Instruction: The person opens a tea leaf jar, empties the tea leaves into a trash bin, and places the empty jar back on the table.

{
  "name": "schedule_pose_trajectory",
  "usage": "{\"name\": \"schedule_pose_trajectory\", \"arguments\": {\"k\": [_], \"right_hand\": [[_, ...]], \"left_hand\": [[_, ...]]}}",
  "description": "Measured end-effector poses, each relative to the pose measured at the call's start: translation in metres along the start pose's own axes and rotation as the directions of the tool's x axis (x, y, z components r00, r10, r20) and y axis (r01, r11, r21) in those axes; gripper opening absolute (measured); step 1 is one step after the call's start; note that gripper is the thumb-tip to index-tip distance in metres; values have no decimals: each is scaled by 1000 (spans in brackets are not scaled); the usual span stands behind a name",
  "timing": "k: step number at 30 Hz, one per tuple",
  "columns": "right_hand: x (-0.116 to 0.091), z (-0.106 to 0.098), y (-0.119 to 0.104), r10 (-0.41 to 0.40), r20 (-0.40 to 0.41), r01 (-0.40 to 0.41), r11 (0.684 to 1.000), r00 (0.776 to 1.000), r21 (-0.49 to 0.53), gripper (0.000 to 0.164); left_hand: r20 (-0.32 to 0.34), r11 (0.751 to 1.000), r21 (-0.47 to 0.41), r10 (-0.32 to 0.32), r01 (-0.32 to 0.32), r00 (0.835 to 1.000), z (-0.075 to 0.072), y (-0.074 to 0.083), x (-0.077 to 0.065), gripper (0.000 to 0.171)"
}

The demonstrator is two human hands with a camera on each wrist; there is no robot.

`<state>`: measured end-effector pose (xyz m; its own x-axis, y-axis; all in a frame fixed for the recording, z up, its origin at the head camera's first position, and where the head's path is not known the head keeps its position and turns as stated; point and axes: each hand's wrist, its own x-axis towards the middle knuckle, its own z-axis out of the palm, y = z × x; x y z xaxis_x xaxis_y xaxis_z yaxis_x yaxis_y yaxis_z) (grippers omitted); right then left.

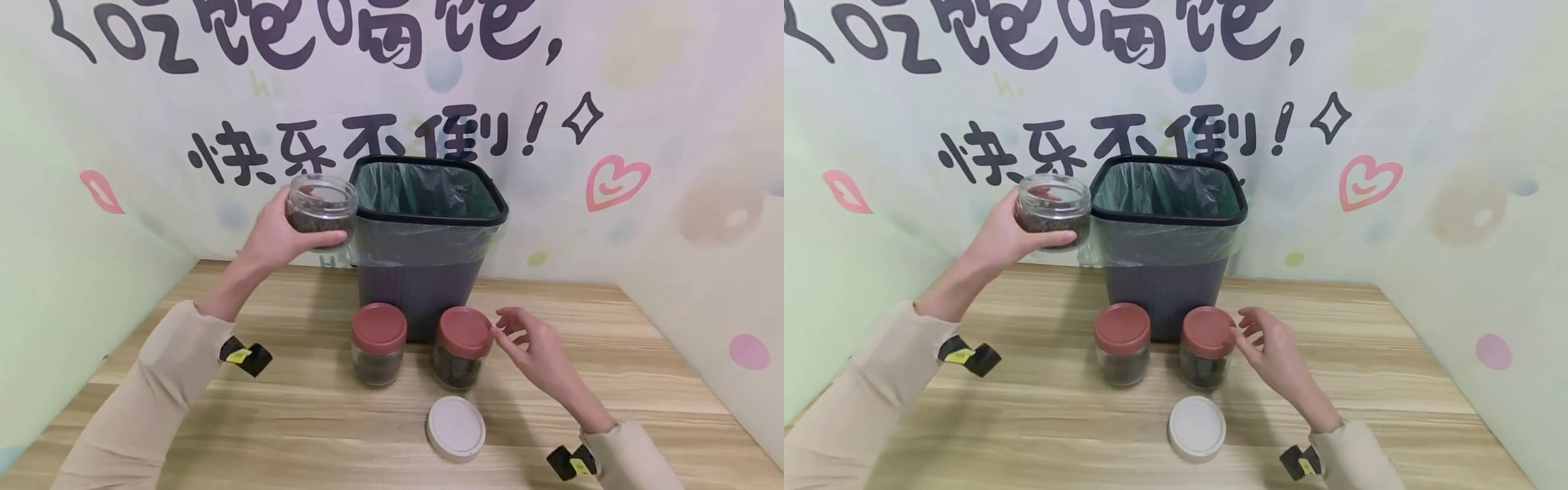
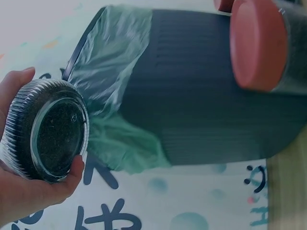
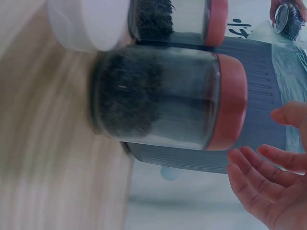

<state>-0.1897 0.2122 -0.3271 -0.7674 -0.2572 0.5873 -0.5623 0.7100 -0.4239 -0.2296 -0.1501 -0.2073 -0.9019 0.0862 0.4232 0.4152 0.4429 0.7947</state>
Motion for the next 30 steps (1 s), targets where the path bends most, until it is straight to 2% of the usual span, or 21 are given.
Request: {"name": "schedule_pose_trajectory", "arguments": {"k": [3,6,11,14,17,20,23,30], "right_hand": [[13,-4,-2,36,-22,-35,999,999,4,21],[29,-11,-5,92,-48,-88,993,995,76,22],[62,-26,-13,220,-41,-209,959,975,189,42],[82,-35,-19,300,-14,-292,939,954,183,52],[100,-41,-25,357,28,-357,926,934,126,59],[114,-46,-31,382,53,-385,921,923,64,64],[125,-48,-36,392,90,-397,916,915,49,64],[137,-44,-44,395,132,-412,901,909,139,47]], "left_hand": [[-7,1000,17,-7,7,1000,-7,6,9,82],[-12,1000,26,-7,8,1000,-14,13,17,80],[-15,994,105,-22,24,1000,-22,22,30,83],[-14,983,176,-44,46,999,-25,26,39,89],[0,974,220,-57,55,998,-26,28,47,94],[19,965,258,-52,45,998,-27,30,54,95],[43,955,294,-47,32,998,-26,33,60,94],[91,918,396,-8,-29,996,-22,42,77,92]]}}
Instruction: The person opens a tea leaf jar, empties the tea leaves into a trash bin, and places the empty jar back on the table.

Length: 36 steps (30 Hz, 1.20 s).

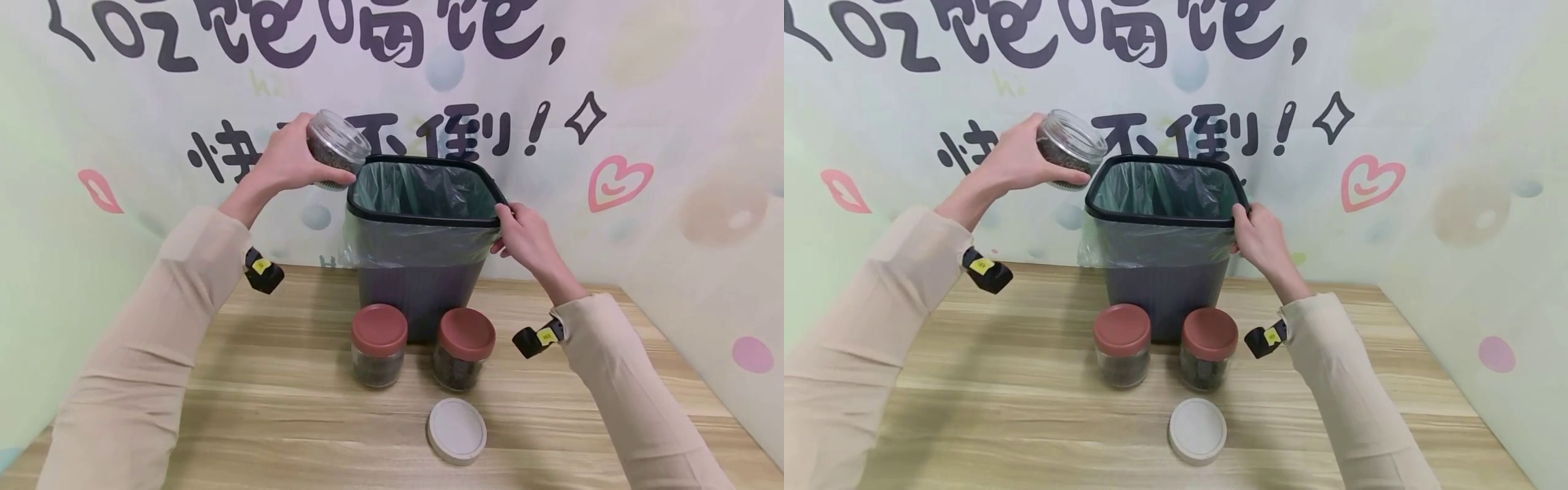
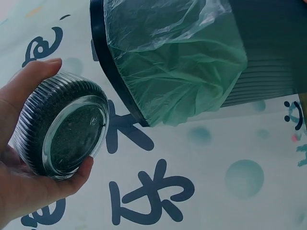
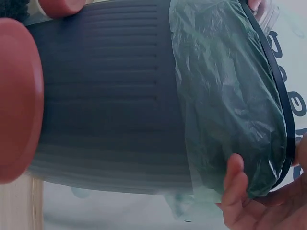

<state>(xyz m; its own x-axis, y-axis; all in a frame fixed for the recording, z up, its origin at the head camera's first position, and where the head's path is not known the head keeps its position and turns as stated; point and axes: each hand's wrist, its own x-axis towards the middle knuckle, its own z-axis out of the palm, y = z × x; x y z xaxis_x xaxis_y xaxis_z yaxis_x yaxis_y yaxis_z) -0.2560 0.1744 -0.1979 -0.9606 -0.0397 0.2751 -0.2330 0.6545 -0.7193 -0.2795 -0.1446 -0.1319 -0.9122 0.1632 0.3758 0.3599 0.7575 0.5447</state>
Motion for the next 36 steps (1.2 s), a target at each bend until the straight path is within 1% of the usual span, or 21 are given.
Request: {"name": "schedule_pose_trajectory", "arguments": {"k": [3,5,10,14,19,23,27,33,36], "right_hand": [[2,1,-3,10,3,-10,999,1000,50,44],[2,1,-4,17,4,-17,998,1000,63,43],[5,2,-5,18,0,-18,999,1000,49,44],[6,3,-5,14,-9,-14,999,1000,43,43],[6,2,-4,11,-9,-10,999,1000,43,43],[6,2,-4,11,-8,-11,999,1000,39,42],[6,3,-3,12,-10,-11,999,1000,40,42],[6,4,-2,15,-5,-14,999,1000,37,41],[7,4,-2,15,-7,-14,999,1000,35,41]], "left_hand": [[10,999,41,33,-33,999,0,6,7,89],[22,997,59,40,-41,999,1,9,11,87],[44,994,103,43,-48,998,4,15,17,87],[52,988,132,69,-75,996,7,20,20,85],[65,979,158,117,-126,991,11,26,25,82],[94,962,212,152,-169,984,16,32,29,83],[121,943,279,156,-184,980,22,38,33,84],[148,889,400,178,-223,973,31,45,38,88],[161,865,446,176,-231,971,36,48,40,88]]}}
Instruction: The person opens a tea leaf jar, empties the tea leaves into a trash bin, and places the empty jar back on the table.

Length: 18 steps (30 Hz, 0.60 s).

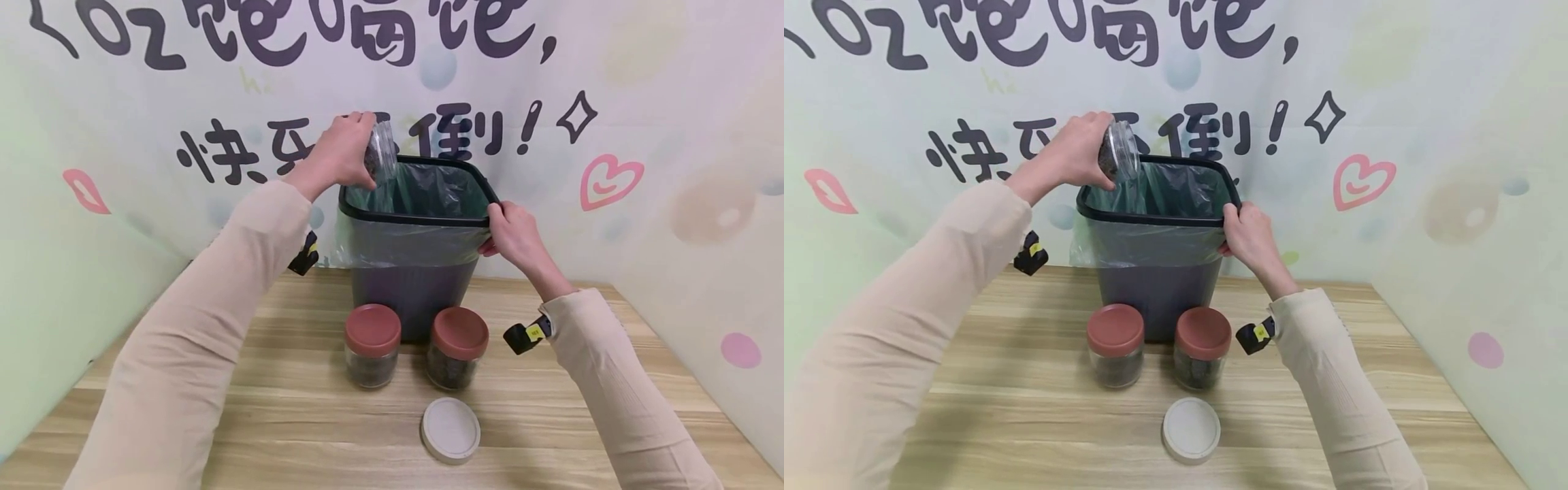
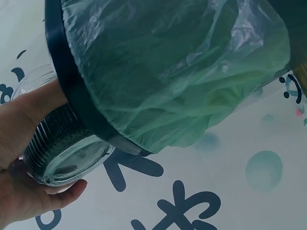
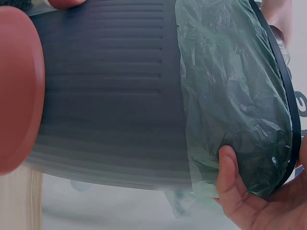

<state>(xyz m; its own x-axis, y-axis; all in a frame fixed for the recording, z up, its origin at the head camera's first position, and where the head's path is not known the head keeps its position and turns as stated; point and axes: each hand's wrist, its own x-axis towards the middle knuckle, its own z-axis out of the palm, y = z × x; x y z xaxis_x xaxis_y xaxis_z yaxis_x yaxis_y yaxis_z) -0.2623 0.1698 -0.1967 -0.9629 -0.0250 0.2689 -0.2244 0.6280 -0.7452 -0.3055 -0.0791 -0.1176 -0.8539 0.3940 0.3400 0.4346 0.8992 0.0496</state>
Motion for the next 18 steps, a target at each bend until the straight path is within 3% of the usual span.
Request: {"name": "schedule_pose_trajectory", "arguments": {"k": [10,18], "right_hand": [[1,0,0,-2,10,2,1000,1000,-7,42],[1,0,1,-1,7,1,1000,1000,-9,41]], "left_hand": [[19,993,112,47,-49,999,9,12,5,88],[27,991,120,59,-62,998,12,16,8,90]]}}
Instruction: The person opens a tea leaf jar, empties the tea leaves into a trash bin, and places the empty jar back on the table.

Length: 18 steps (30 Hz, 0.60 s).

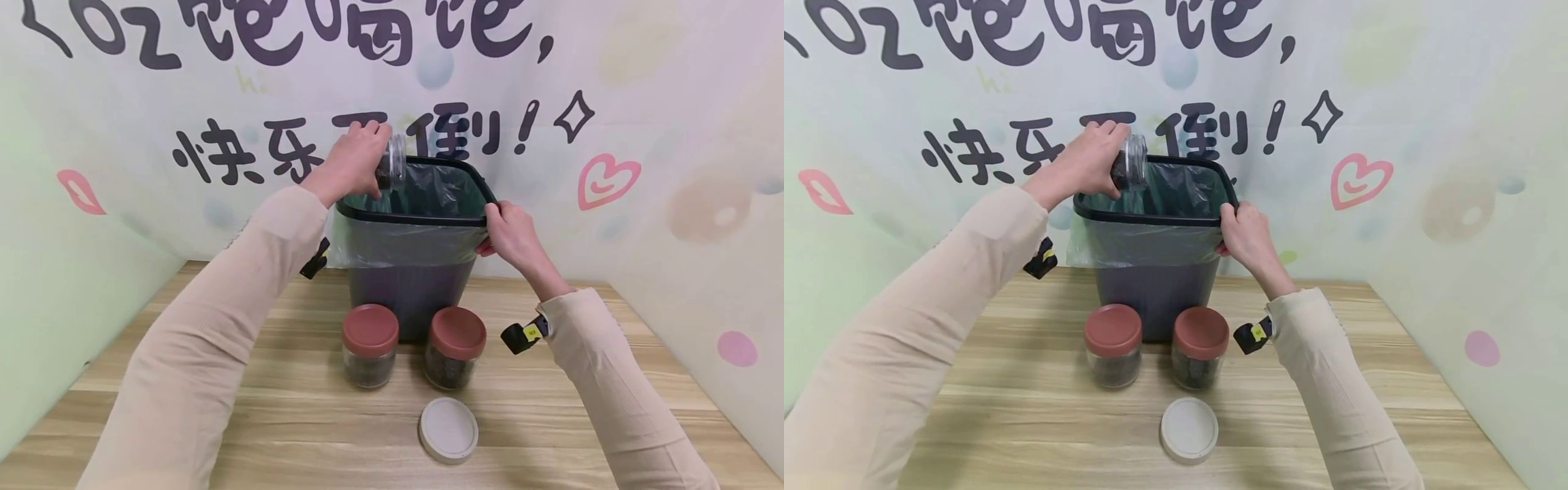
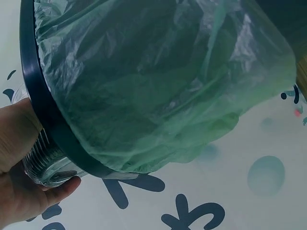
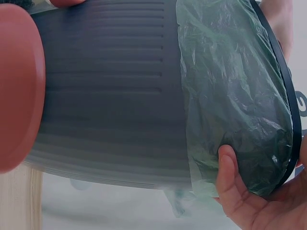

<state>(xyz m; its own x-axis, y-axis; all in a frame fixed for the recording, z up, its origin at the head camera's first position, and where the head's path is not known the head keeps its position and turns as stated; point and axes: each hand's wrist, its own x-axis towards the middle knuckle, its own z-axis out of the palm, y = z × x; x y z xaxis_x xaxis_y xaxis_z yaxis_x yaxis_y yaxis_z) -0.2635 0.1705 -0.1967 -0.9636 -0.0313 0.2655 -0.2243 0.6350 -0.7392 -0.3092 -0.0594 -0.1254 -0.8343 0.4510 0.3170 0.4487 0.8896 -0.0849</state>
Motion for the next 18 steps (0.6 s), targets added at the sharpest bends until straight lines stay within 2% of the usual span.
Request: {"name": "schedule_pose_trajectory", "arguments": {"k": [8,18], "right_hand": [[0,0,0,0,3,0,1000,1000,4,41],[1,1,0,1,3,-1,1000,1000,-22,42]], "left_hand": [[-7,1000,10,1,-1,1000,-1,4,1,87],[2,995,100,20,-20,1000,1,6,2,85]]}}
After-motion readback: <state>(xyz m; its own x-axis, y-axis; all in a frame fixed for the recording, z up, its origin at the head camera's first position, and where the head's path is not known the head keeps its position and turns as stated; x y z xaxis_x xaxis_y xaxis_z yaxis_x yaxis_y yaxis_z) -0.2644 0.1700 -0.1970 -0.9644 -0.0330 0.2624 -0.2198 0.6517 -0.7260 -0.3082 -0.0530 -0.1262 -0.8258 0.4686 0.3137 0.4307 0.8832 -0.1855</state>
